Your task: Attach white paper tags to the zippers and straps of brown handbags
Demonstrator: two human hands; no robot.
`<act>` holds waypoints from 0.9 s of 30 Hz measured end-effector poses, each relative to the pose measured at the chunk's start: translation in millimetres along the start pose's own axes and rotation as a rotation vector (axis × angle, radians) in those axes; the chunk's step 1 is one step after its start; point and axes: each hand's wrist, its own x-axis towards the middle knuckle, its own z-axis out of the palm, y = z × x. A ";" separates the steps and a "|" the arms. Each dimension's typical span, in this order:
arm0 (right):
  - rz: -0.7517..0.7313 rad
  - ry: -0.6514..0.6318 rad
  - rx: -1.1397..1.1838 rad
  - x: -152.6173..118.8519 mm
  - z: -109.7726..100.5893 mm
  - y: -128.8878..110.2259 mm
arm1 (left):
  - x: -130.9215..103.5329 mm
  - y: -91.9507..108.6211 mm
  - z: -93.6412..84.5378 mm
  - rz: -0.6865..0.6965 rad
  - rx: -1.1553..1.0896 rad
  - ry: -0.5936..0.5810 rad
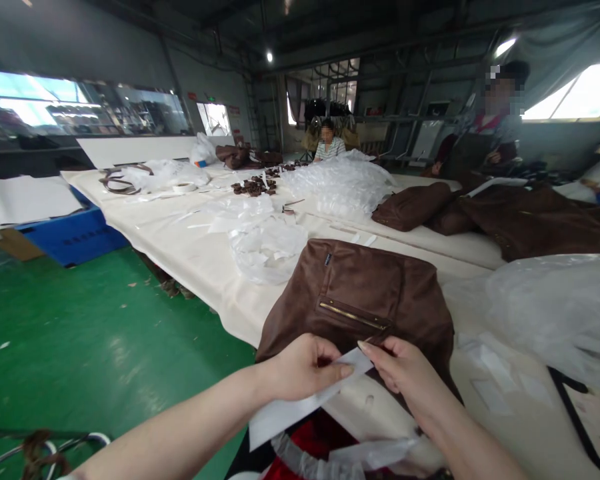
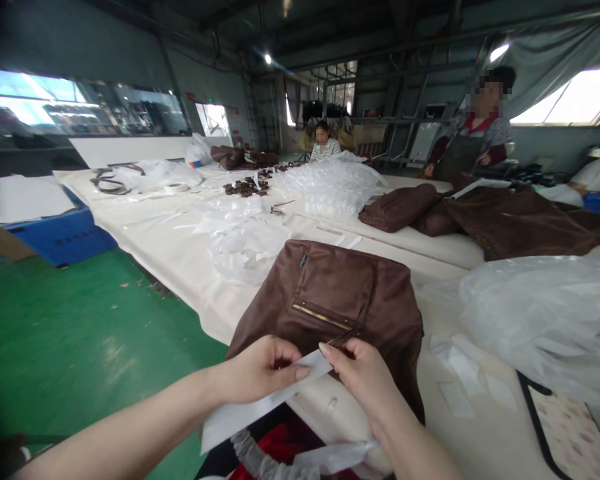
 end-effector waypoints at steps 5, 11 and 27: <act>0.142 -0.086 -0.073 5.2 -23.5 -11.3 | 4.7 -0.8 0.6 0.015 0.037 0.027; 0.050 -0.146 -0.203 18.2 -32.6 -10.5 | 0.9 -0.2 13.8 0.067 0.098 0.100; -0.557 -0.097 -0.740 33.0 -67.7 9.0 | 21.2 -4.5 24.5 -0.097 0.126 0.127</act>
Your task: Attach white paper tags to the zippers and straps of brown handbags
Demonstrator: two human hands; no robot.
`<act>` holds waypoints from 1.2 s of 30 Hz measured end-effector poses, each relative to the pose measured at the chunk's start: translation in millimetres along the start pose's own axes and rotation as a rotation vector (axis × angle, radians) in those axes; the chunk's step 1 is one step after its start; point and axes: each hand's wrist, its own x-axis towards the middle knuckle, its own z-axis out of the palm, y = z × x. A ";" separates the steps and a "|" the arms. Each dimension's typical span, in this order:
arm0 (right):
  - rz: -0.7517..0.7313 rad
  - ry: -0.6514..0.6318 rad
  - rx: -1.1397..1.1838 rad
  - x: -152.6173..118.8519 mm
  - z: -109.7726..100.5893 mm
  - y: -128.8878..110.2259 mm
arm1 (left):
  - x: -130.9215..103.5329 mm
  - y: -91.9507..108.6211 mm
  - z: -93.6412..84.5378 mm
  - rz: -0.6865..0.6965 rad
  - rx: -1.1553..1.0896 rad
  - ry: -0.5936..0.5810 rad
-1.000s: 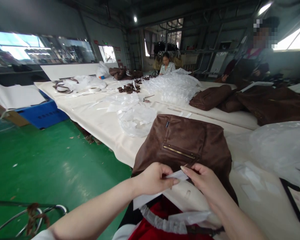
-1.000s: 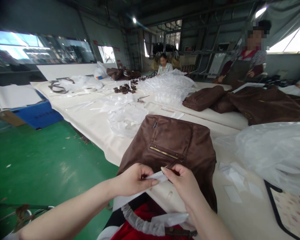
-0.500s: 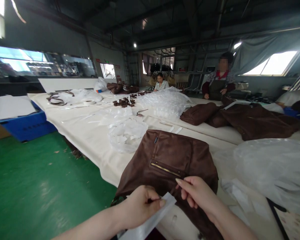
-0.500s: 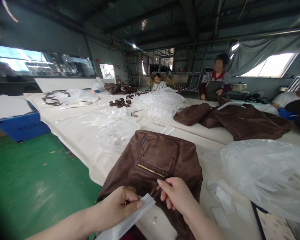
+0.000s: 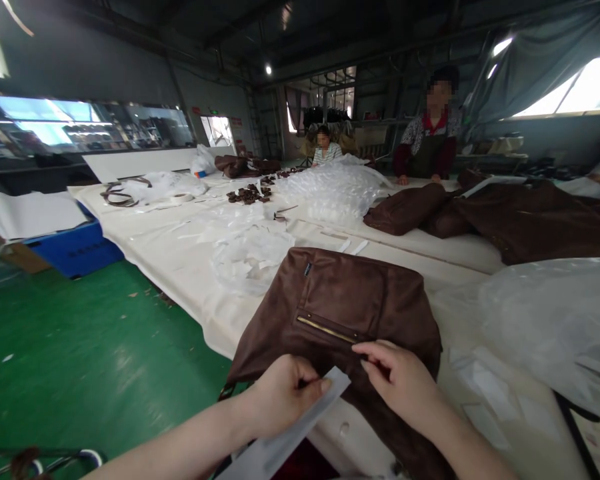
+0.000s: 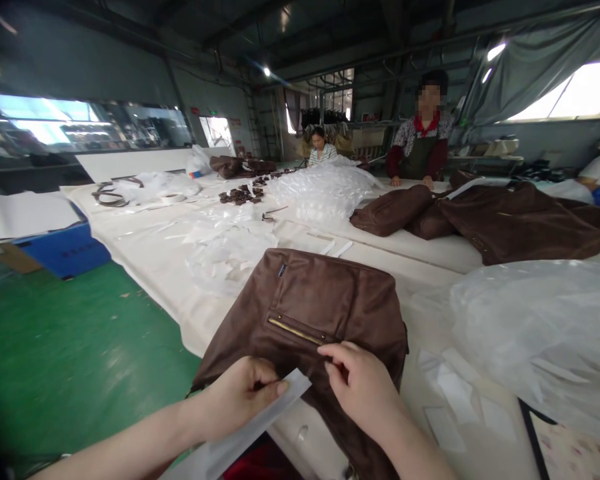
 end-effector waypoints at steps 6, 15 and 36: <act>-0.074 -0.074 0.009 -2.7 4.8 -3.4 | 21.3 6.1 9.2 -0.004 0.014 0.010; 0.072 0.152 0.105 -5.7 -6.8 14.2 | 45.1 6.3 20.3 0.050 0.096 0.119; 0.142 0.277 -0.001 -25.3 -9.5 12.4 | 45.3 -16.8 18.3 0.080 -0.079 0.116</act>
